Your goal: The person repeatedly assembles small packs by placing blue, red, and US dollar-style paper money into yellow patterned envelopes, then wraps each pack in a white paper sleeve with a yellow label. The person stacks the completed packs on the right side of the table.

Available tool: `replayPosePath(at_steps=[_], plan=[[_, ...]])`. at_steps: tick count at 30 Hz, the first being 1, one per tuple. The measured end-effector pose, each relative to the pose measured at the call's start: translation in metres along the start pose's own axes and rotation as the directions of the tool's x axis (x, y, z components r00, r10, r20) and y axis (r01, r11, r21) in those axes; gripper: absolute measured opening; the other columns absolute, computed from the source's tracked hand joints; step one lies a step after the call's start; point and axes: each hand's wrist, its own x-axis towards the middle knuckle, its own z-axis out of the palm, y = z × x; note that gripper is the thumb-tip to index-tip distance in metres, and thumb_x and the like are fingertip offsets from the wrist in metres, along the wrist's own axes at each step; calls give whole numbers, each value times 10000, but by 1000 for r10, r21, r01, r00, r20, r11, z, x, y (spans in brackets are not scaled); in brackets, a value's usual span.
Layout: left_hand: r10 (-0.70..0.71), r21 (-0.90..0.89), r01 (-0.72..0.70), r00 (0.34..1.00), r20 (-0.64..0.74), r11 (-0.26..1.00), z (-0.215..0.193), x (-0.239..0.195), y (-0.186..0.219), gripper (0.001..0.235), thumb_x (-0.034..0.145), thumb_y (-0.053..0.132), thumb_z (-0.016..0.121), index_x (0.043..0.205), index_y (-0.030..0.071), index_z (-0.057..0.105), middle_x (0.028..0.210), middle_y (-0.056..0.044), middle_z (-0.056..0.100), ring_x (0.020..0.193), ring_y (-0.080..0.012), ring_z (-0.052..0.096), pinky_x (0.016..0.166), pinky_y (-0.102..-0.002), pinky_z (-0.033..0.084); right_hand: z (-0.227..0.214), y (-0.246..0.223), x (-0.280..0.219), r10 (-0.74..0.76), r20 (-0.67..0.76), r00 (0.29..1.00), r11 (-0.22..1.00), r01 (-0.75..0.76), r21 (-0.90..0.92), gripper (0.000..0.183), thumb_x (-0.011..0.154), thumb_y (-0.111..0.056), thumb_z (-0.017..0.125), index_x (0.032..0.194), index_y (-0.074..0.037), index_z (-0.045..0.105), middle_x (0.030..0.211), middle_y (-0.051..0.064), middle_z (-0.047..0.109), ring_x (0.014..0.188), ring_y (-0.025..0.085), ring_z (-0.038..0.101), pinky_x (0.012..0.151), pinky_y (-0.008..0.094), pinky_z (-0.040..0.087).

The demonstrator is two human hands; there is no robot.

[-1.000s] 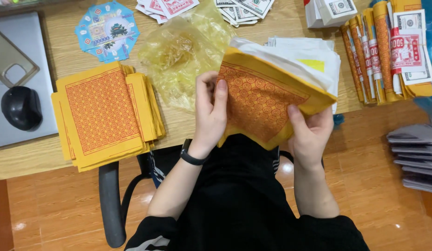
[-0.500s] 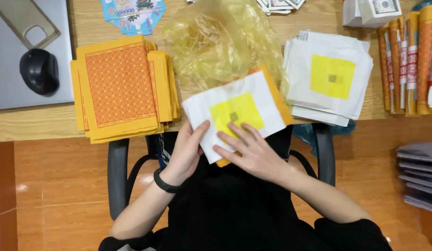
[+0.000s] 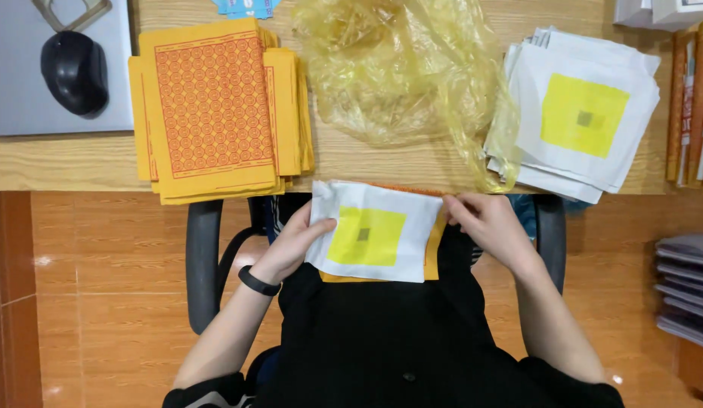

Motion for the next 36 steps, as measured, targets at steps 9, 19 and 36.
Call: replayPosePath(at_steps=[9, 19, 36], plan=[[106, 105, -130, 972, 209, 986, 17, 14, -4, 499, 895, 61, 658, 1371, 50, 507, 1273, -90, 612, 1107, -154, 549, 925, -417, 525, 36, 43, -32, 204, 374, 905, 715, -399, 574, 481, 700, -328, 837, 1012, 13, 703, 907, 107, 738, 828, 201, 667, 764, 360, 501], [-23, 407, 52, 997, -76, 912, 81, -45, 78, 684, 1016, 385, 426, 1481, -47, 170, 1477, -328, 257, 1417, -435, 233, 1143, -581, 199, 24, 35, -43, 462, 420, 781, 360, -598, 716, 540, 878, -154, 663, 1341, 50, 477, 1180, 244, 642, 994, 343, 670, 831, 529, 556], [-183, -43, 181, 982, -39, 983, 89, -56, 86, 860, 962, 436, 516, 1533, -33, 75, 1508, -358, 175, 1410, -447, 217, 1092, -619, 245, 74, 92, -72, 413, 423, 807, 229, -541, 809, 671, 807, -257, 706, 1359, 0, 424, 1133, 154, 622, 993, 284, 636, 850, 513, 541]])
